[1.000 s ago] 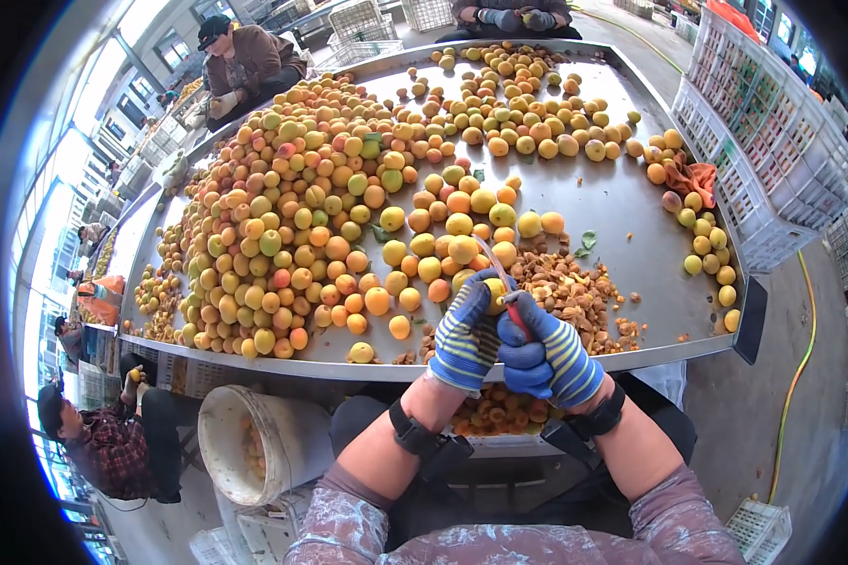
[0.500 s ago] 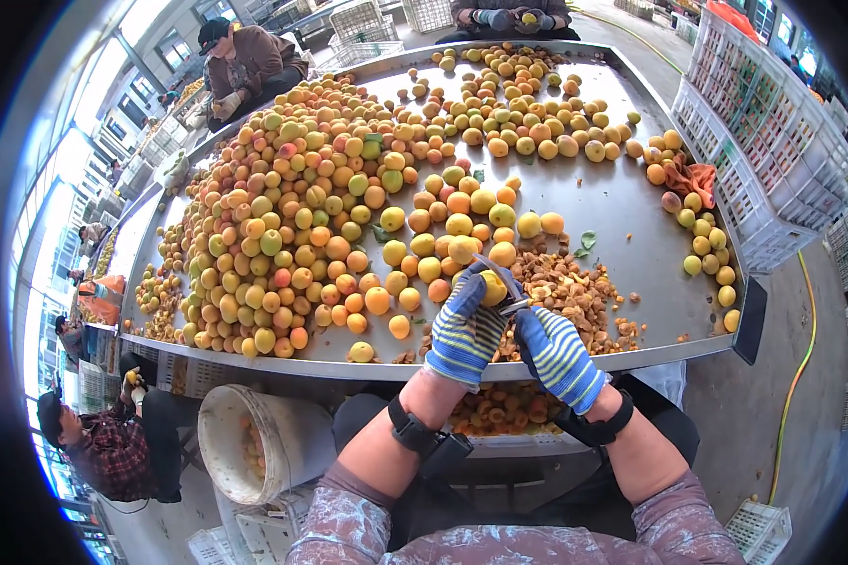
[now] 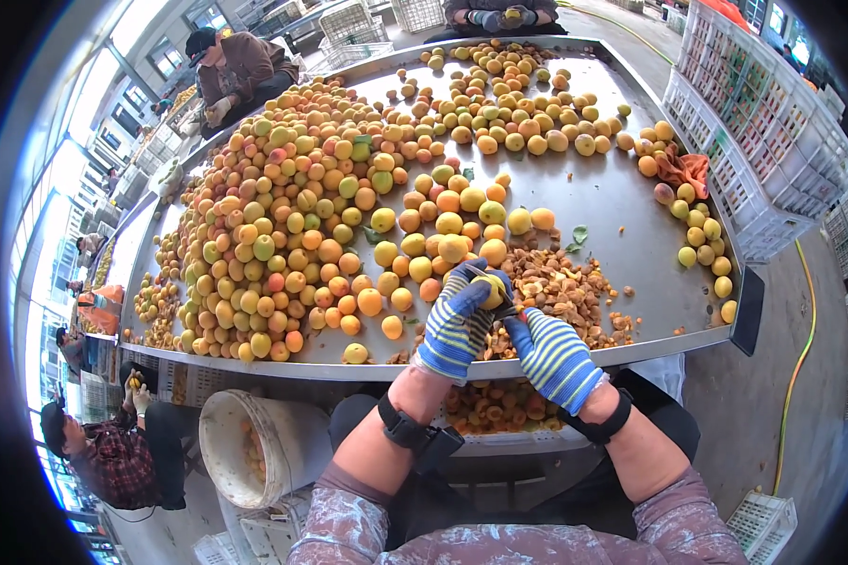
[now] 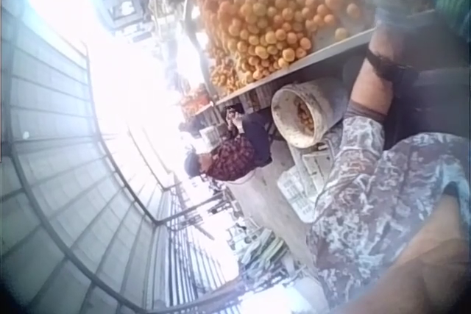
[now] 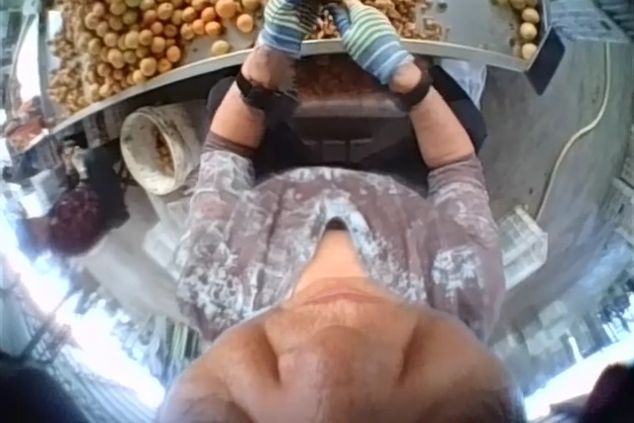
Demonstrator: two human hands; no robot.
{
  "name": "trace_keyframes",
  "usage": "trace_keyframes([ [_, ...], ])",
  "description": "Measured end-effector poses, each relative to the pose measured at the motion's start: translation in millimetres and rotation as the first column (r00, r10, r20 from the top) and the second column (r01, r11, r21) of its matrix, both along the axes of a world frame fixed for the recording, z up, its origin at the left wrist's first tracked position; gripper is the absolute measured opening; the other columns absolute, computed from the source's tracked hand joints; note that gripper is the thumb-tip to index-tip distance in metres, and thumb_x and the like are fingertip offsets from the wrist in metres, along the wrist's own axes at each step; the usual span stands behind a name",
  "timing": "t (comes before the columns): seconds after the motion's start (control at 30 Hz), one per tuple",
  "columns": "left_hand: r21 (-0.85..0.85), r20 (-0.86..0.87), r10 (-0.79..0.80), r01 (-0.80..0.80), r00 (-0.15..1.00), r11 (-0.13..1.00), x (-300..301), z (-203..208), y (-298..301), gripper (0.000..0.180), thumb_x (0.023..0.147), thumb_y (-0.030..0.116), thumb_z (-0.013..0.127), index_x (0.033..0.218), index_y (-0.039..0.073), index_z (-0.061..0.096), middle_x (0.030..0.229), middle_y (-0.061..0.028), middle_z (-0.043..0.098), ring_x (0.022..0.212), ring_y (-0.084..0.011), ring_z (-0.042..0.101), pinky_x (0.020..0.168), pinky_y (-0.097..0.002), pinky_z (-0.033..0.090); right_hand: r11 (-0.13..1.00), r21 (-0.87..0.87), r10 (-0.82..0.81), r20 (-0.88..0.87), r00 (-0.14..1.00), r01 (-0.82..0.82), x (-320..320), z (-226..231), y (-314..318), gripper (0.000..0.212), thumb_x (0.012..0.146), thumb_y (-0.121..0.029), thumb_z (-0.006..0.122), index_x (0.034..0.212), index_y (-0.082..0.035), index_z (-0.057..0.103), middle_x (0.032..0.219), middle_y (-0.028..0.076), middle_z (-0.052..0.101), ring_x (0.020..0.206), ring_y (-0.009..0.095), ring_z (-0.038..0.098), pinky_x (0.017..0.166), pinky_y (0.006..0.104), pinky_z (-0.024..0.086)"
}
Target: The person picks up an apricot from a pile, cuts it open with a handheld blade, and removes the pit. They place the pit onto a pile on the table and drop the apricot halves into a container below.
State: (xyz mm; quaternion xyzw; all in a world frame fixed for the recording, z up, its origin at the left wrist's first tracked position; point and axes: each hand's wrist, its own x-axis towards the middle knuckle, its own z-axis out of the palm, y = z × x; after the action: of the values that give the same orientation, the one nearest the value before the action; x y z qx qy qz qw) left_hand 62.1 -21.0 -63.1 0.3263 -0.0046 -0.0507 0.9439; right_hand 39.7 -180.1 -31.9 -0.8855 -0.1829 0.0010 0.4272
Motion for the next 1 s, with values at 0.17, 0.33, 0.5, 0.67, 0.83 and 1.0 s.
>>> trace_keyframes([
  [0.17,0.127,0.062,-0.08,0.071,0.995,0.989,3.8,3.4,-2.6,0.05,0.09,0.027,0.063,0.129,0.001,0.044,0.108,-0.0156,0.058,0.101,-0.0273,0.06,0.091,-0.0401,0.049,0.999,-0.033,0.028,-0.063,0.998,-0.03,5.8,5.0,-9.7,0.028,0.095,-0.025,0.054,0.092,0.002,0.058,0.071,0.025,0.062,0.069,0.041,0.062,0.059,0.0477,0.048],
  [0.33,-0.235,-0.044,-0.13,0.116,0.991,0.965,-3.8,3.6,-13.4,0.046,0.094,0.034,0.059,0.126,0.003,0.049,0.122,-0.018,0.057,0.114,-0.0306,0.057,0.102,-0.0445,0.044,0.994,-0.102,-0.036,0.062,0.997,0.042,3.3,-3.9,-2.7,0.031,0.095,-0.028,0.053,0.095,0.002,0.057,0.068,0.023,0.062,0.064,0.039,0.061,0.056,0.0468,0.048],
  [0.5,-0.077,-0.076,-0.081,0.075,0.994,0.994,-6.7,12.5,-6.9,0.045,0.09,0.025,0.064,0.126,0.003,0.049,0.128,-0.0204,0.055,0.119,-0.0344,0.054,0.105,-0.0456,0.042,0.995,-0.102,0.021,0.054,0.998,-0.016,3.2,-2.3,-3.9,0.029,0.095,-0.027,0.054,0.095,0.002,0.057,0.066,0.021,0.061,0.061,0.038,0.061,0.053,0.0464,0.047],
  [0.67,0.388,0.083,-0.128,0.086,0.988,0.918,7.4,11.6,5.9,0.059,0.084,-0.003,0.064,0.137,0.008,0.039,0.133,-0.0216,0.051,0.121,-0.0334,0.053,0.101,-0.0437,0.047,0.989,-0.13,0.076,0.03,0.997,-0.071,7.0,-3.6,-6.6,0.029,0.095,-0.027,0.054,0.088,0.001,0.056,0.065,0.023,0.06,0.063,0.04,0.061,0.054,0.0479,0.046],
  [0.83,0.082,0.037,0.0,-0.003,0.999,0.997,-0.2,2.7,7.7,0.059,0.087,0.021,0.069,0.135,0.004,0.04,0.136,-0.0204,0.047,0.124,-0.0329,0.05,0.102,-0.0418,0.046,0.992,-0.123,0.041,0.044,0.998,-0.036,6.4,-2.3,-2.1,0.03,0.096,-0.028,0.053,0.088,0.0,0.056,0.064,0.022,0.06,0.062,0.04,0.061,0.054,0.0476,0.046],
  [1.0,-0.243,-0.127,-0.252,0.216,0.959,0.946,-9.6,4.5,0.3,0.058,0.091,0.041,0.06,0.127,-0.003,0.046,0.126,-0.0206,0.055,0.116,-0.0319,0.055,0.1,-0.0428,0.046,0.994,-0.114,0.01,0.077,0.997,-0.001,5.7,-1.2,-3.5,0.027,0.094,-0.027,0.056,0.098,0.0,0.057,0.068,0.022,0.061,0.064,0.039,0.062,0.054,0.0464,0.047],
])
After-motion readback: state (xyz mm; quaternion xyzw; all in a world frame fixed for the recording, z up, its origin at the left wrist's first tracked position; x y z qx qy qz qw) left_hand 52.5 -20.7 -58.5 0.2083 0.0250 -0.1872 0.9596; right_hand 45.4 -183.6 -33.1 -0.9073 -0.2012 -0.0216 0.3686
